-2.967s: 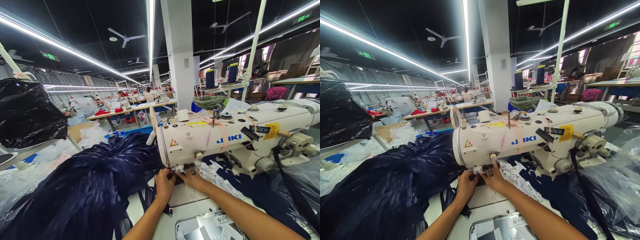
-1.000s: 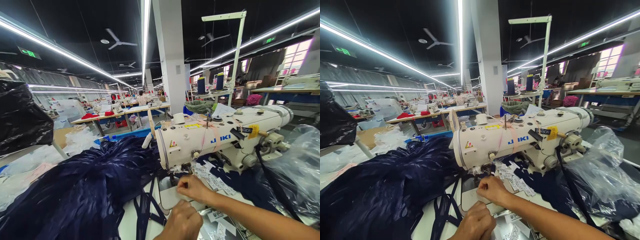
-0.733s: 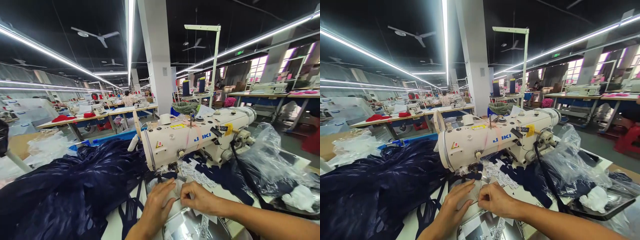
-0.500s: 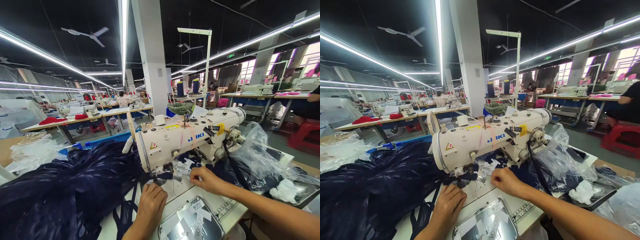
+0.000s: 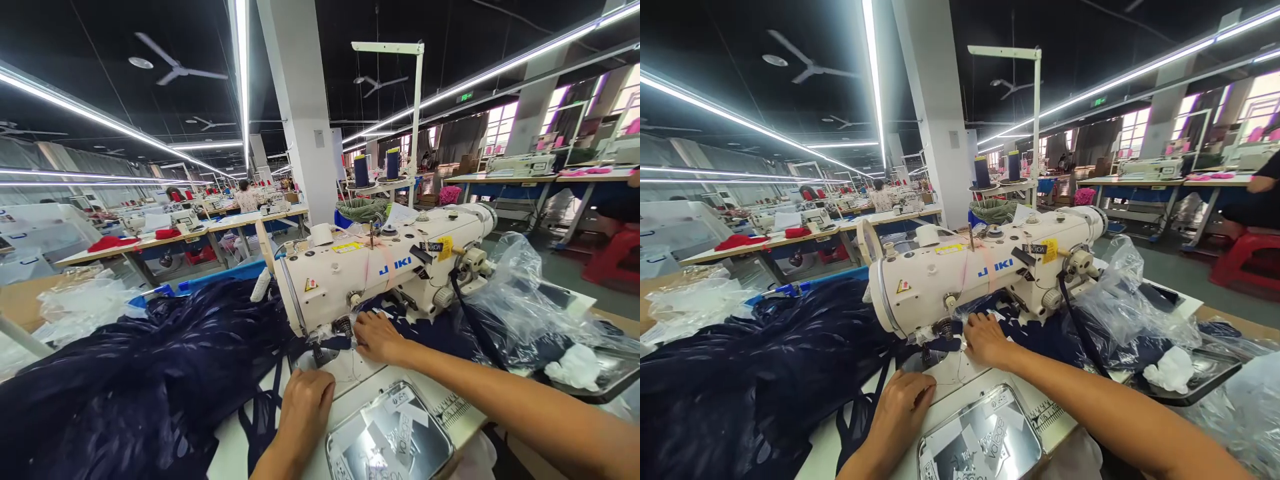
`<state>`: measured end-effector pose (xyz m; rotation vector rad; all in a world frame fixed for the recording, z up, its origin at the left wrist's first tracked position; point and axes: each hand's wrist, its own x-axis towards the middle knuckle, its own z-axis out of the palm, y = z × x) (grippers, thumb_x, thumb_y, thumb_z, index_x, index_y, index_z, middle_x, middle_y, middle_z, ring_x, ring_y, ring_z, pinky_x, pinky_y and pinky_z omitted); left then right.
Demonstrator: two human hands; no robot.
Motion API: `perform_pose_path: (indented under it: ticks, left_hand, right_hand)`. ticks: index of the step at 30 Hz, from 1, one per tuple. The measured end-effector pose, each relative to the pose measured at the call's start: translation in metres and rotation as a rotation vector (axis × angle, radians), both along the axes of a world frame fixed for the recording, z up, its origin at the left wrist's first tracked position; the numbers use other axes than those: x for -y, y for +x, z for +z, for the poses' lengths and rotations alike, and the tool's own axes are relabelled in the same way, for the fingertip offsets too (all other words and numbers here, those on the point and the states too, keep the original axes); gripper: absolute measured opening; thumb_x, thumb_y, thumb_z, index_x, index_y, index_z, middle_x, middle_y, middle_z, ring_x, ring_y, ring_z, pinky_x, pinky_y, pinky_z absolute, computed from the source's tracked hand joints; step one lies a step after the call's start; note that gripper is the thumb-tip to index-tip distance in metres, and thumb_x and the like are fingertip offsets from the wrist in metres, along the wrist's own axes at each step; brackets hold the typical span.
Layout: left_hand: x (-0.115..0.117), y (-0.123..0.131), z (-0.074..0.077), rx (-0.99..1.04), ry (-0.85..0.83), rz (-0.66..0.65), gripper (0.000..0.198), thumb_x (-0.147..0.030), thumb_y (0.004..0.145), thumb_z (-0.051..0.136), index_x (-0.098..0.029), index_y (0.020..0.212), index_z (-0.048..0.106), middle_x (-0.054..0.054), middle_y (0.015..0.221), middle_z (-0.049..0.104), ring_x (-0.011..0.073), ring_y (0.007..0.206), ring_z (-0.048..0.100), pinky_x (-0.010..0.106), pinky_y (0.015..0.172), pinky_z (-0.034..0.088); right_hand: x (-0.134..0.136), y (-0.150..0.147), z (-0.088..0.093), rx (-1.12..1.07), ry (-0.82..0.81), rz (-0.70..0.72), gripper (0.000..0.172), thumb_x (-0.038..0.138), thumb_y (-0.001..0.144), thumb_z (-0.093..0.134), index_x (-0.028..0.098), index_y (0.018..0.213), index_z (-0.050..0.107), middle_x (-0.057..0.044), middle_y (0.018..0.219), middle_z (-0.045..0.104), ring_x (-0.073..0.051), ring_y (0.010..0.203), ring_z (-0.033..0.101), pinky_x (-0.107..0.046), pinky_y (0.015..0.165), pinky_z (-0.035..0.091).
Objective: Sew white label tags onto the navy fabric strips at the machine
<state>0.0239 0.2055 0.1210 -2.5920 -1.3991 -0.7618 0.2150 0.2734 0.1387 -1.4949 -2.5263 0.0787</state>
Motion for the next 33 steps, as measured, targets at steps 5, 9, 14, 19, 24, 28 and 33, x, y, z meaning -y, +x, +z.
perform_pose_path:
  ticks: [5,9,14,19,24,28,33]
  left_hand:
    - [0.000,0.000,0.002,-0.007,-0.026,0.042,0.022,-0.012,0.077,0.040,-0.020,0.068,0.059,0.000,0.064,0.064,0.0153,0.058,0.057,0.030,0.060,0.036]
    - [0.000,0.000,0.002,-0.031,-0.033,0.068,0.020,-0.012,0.077,0.042,-0.020,0.069,0.059,0.000,0.066,0.065,0.0152,0.057,0.057,0.030,0.061,0.036]
    - [0.001,0.002,0.001,-0.046,-0.032,0.070,0.021,-0.011,0.076,0.042,-0.020,0.067,0.058,-0.001,0.063,0.064,0.0146,0.056,0.056,0.030,0.063,0.034]
    - [0.003,0.003,0.001,-0.040,-0.021,0.067,0.020,-0.012,0.076,0.041,-0.020,0.066,0.057,-0.001,0.061,0.062,0.0132,0.053,0.054,0.030,0.061,0.032]
    - [0.003,0.003,0.002,-0.054,0.015,0.084,0.020,-0.011,0.076,0.041,-0.019,0.064,0.055,-0.001,0.058,0.060,0.0129,0.052,0.052,0.029,0.060,0.031]
    - [0.003,0.004,-0.001,-0.056,0.034,0.081,0.021,-0.009,0.075,0.041,-0.018,0.060,0.053,-0.001,0.058,0.060,0.0131,0.053,0.053,0.029,0.060,0.030]
    - [0.003,0.005,-0.003,-0.039,0.035,0.076,0.020,-0.009,0.075,0.042,-0.018,0.062,0.054,-0.001,0.057,0.059,0.0132,0.052,0.052,0.029,0.061,0.031]
  right_hand:
    - [-0.016,-0.005,-0.005,-0.007,-0.111,-0.033,0.006,0.018,0.065,0.062,0.016,0.068,0.057,-0.006,0.088,0.055,-0.023,0.085,0.050,-0.032,0.069,0.033]
    - [-0.011,0.001,-0.002,-0.071,-0.108,-0.081,0.004,0.014,0.068,0.056,0.016,0.065,0.055,-0.006,0.083,0.055,-0.022,0.084,0.051,-0.032,0.071,0.032]
    - [0.013,0.006,0.003,-0.238,-0.093,-0.078,0.009,0.010,0.075,0.043,0.016,0.073,0.050,-0.006,0.087,0.055,-0.018,0.080,0.053,-0.027,0.068,0.034]
    - [0.029,-0.024,-0.011,-0.407,-0.331,-0.003,0.010,0.011,0.071,0.043,0.017,0.064,0.043,0.006,0.052,0.049,-0.009,0.049,0.050,-0.018,0.046,0.032]
    - [0.035,-0.045,-0.012,-0.454,-0.321,0.023,0.020,0.006,0.058,0.049,0.018,0.051,0.034,0.007,0.048,0.040,-0.008,0.049,0.041,-0.018,0.044,0.024]
    - [0.039,-0.047,-0.008,-0.449,-0.247,0.069,0.020,0.005,0.057,0.047,0.018,0.052,0.033,0.006,0.053,0.038,-0.009,0.052,0.034,-0.021,0.048,0.022]
    - [0.043,-0.045,-0.009,-0.433,-0.216,0.144,0.022,0.003,0.058,0.047,0.018,0.054,0.031,0.005,0.059,0.038,-0.009,0.055,0.035,-0.021,0.051,0.023]
